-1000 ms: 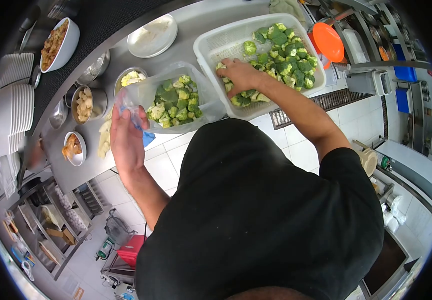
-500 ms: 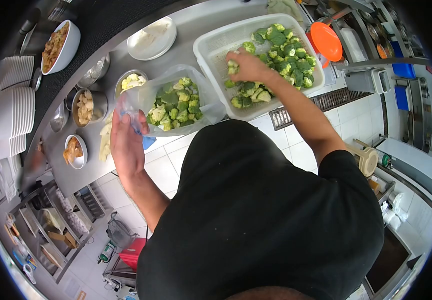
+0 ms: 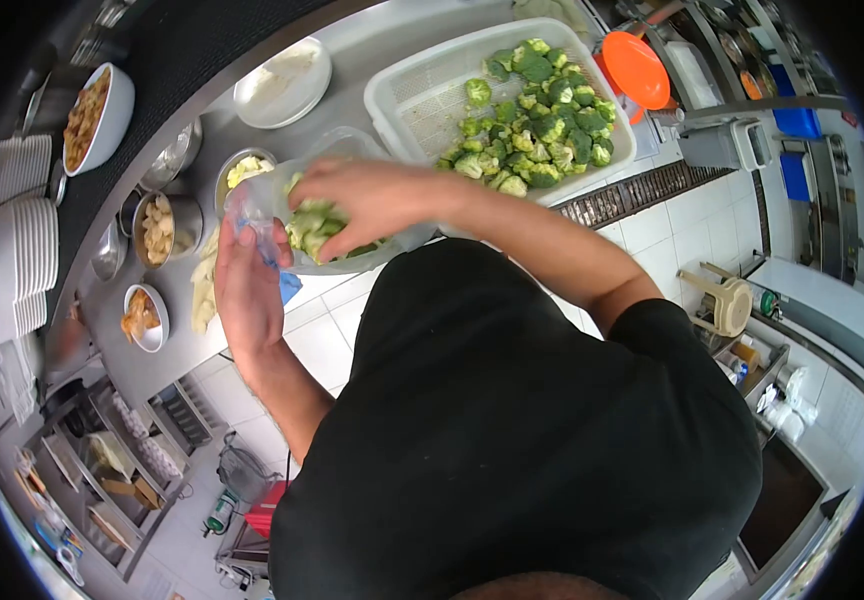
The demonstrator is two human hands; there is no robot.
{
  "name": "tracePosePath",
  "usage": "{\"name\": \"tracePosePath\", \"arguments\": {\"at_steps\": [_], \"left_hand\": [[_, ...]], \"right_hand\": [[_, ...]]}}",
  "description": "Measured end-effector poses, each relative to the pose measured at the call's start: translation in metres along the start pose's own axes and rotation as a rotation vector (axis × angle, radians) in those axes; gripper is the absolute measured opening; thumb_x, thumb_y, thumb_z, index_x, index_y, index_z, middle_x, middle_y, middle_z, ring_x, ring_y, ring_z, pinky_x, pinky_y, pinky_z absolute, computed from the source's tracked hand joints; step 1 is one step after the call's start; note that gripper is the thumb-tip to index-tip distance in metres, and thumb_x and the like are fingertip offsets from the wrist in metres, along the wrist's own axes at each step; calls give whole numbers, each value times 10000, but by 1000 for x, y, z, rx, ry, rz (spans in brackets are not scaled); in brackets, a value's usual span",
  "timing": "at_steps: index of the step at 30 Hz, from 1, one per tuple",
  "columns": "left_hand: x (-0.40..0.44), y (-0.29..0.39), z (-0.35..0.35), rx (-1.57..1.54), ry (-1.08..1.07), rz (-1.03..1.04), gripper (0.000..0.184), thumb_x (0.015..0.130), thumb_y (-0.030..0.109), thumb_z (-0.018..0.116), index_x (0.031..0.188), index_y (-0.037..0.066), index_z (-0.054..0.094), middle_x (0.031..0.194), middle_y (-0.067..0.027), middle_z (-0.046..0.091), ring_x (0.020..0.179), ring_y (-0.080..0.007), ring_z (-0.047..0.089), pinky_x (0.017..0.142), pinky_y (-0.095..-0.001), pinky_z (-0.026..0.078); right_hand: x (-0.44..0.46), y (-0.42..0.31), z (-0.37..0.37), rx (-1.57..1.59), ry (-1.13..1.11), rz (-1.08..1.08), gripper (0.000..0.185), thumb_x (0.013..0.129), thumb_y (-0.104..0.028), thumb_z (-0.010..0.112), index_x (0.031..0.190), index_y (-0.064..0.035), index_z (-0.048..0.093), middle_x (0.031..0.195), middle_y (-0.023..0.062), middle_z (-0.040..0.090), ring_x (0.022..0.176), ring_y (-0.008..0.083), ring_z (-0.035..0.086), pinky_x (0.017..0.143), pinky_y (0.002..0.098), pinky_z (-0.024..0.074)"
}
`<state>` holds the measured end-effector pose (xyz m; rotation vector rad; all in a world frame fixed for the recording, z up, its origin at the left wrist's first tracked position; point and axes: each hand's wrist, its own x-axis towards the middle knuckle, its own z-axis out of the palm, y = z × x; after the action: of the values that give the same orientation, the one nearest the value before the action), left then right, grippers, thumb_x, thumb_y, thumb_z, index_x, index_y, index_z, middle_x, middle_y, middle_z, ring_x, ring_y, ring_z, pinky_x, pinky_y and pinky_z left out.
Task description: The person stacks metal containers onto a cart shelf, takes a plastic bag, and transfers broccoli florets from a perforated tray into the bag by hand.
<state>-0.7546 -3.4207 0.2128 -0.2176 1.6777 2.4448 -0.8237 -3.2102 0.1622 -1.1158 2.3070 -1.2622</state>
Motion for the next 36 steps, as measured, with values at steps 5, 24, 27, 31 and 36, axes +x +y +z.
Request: {"name": "tracePosePath", "arguments": {"at_steps": [5, 24, 27, 31, 36], "left_hand": [[-3, 2, -7, 0, -12, 18, 619, 1029, 234, 585, 1549, -28, 375, 1120, -77, 614, 982, -132, 568, 786, -273, 443], [-2, -2, 0, -51, -15, 10, 621, 1023, 237, 600, 1551, -8, 386, 1080, -82, 621, 967, -128, 578, 792, -266, 456], [-3, -6, 2, -73, -13, 16, 618, 1025, 227, 595, 1551, -13, 378, 1061, -84, 621, 953, -131, 573, 786, -270, 454], [1, -8, 3, -12, -11, 29, 625, 1034, 292, 590, 1548, 0, 386, 1055, -85, 619, 882, -139, 549, 779, -270, 452], [-1, -7, 3, -47, -17, 27, 609, 1027, 222, 588, 1545, -23, 385, 1041, -89, 617, 930, -141, 559, 784, -278, 446]], "right_hand": [[5, -13, -3, -53, 72, 68, 592, 873, -403, 767, 1367, -115, 616, 1358, 169, 629, 1209, 385, 624, 1023, 465, 505], [-127, 243, -167, -728, 141, 1008, 1129, 639, -663, 864, 1524, -128, 410, 1422, 236, 565, 1272, 435, 595, 1054, 534, 498], [-123, 230, -168, -748, 25, 989, 1131, 629, -651, 874, 1525, -139, 413, 1416, 231, 566, 1269, 424, 600, 1045, 532, 503], [-126, 245, -162, -853, -120, 858, 1070, 618, -592, 891, 1504, -168, 466, 1410, 213, 563, 1250, 389, 619, 1022, 489, 526], [-111, 243, -154, -898, -238, 797, 869, 648, -420, 871, 1433, -200, 571, 1417, 193, 550, 1204, 356, 648, 985, 446, 551]]}}
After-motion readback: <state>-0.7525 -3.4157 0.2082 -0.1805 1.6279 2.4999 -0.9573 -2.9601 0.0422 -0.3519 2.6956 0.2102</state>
